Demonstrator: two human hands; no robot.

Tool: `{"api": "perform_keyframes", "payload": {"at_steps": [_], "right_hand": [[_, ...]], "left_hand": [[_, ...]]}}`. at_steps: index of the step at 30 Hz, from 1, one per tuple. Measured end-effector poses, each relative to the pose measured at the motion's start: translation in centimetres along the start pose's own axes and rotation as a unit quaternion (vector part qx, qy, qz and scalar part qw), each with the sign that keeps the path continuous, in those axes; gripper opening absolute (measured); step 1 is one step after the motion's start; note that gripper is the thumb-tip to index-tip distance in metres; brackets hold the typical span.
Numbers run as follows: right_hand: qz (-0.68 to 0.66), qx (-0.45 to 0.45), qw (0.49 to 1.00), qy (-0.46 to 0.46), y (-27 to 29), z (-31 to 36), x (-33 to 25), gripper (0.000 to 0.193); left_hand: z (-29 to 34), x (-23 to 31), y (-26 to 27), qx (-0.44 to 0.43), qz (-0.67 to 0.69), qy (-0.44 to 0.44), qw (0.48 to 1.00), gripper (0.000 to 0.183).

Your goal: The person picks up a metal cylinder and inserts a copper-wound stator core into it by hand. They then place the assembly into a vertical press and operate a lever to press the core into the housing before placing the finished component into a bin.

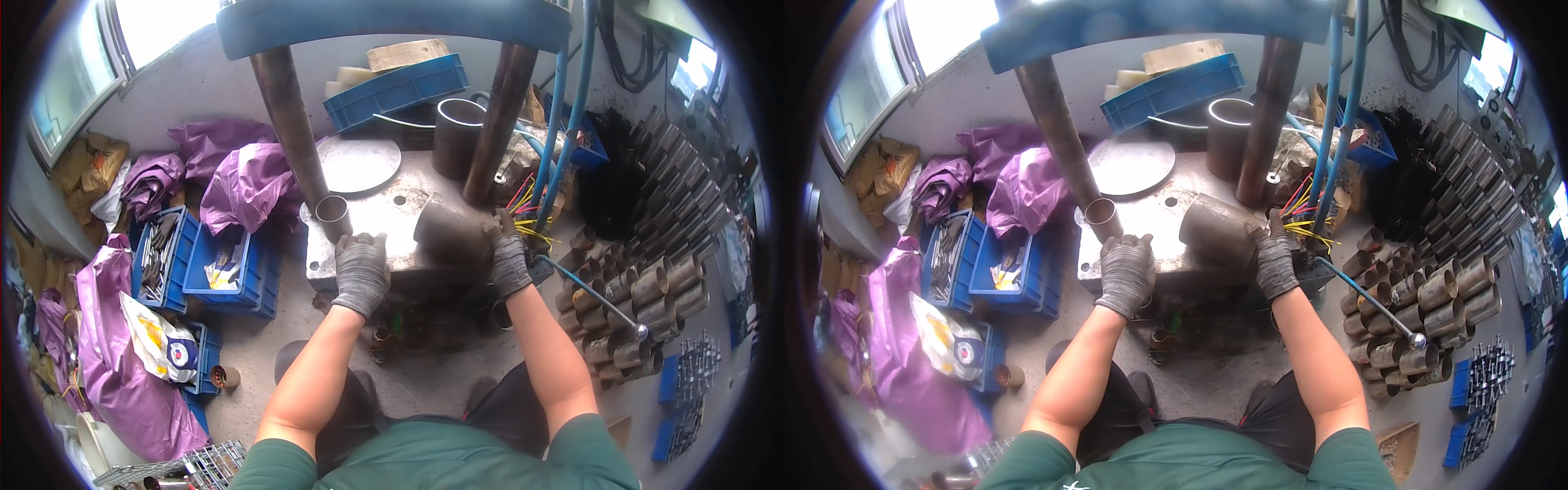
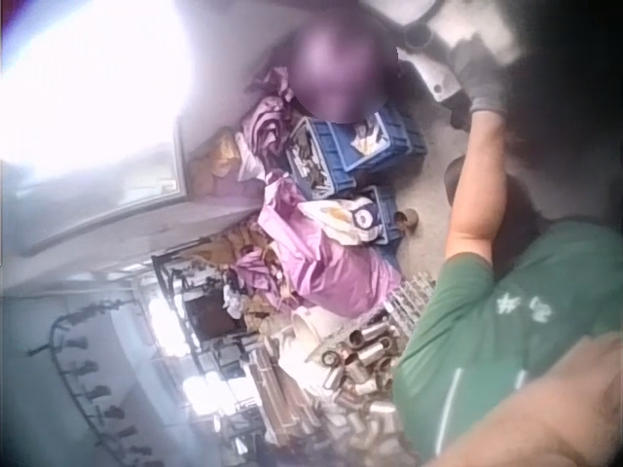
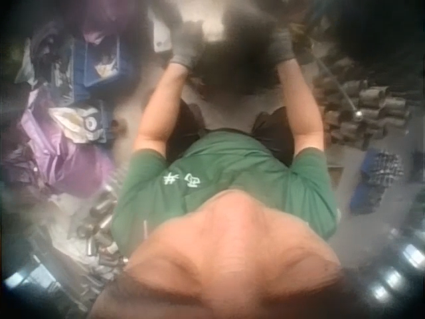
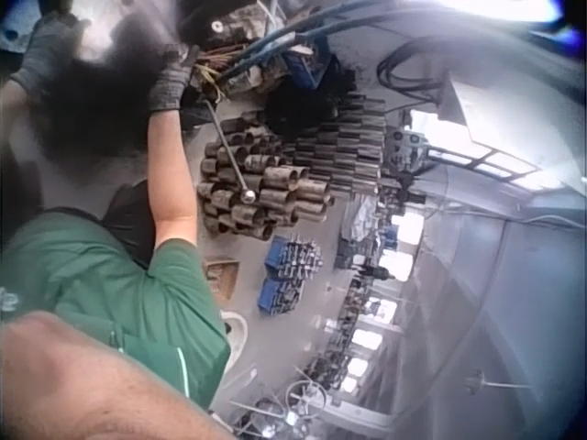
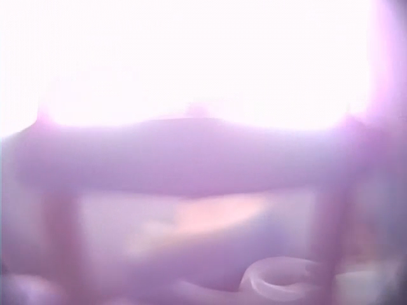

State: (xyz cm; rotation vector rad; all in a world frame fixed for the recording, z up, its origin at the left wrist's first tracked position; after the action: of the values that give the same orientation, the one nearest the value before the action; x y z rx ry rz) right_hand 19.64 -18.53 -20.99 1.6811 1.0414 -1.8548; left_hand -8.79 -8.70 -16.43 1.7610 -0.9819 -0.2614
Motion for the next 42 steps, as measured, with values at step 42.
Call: {"api": "perform_keyframes", "payload": {"at_steps": [42], "right_hand": [[0.115,0.228,0.962,0.095,11.6,2.6,0.5,0.065]], "left_hand": [[-1.2,13.7,-2.7,0.264,0.326,-0.145,0.896,0.054]]}}
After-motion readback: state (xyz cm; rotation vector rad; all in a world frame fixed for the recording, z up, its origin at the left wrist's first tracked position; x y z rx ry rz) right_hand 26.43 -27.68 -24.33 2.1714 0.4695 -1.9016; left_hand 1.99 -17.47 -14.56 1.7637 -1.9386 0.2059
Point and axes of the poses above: each hand's wrist, its own z-axis away from the middle knuckle, its own y-axis out of the back of the hand, x = y × z, the point moved 5 cm from there along -z, towards the middle knuckle, and after that the axes turned 9 degrees about z, right-handed, at the moved point
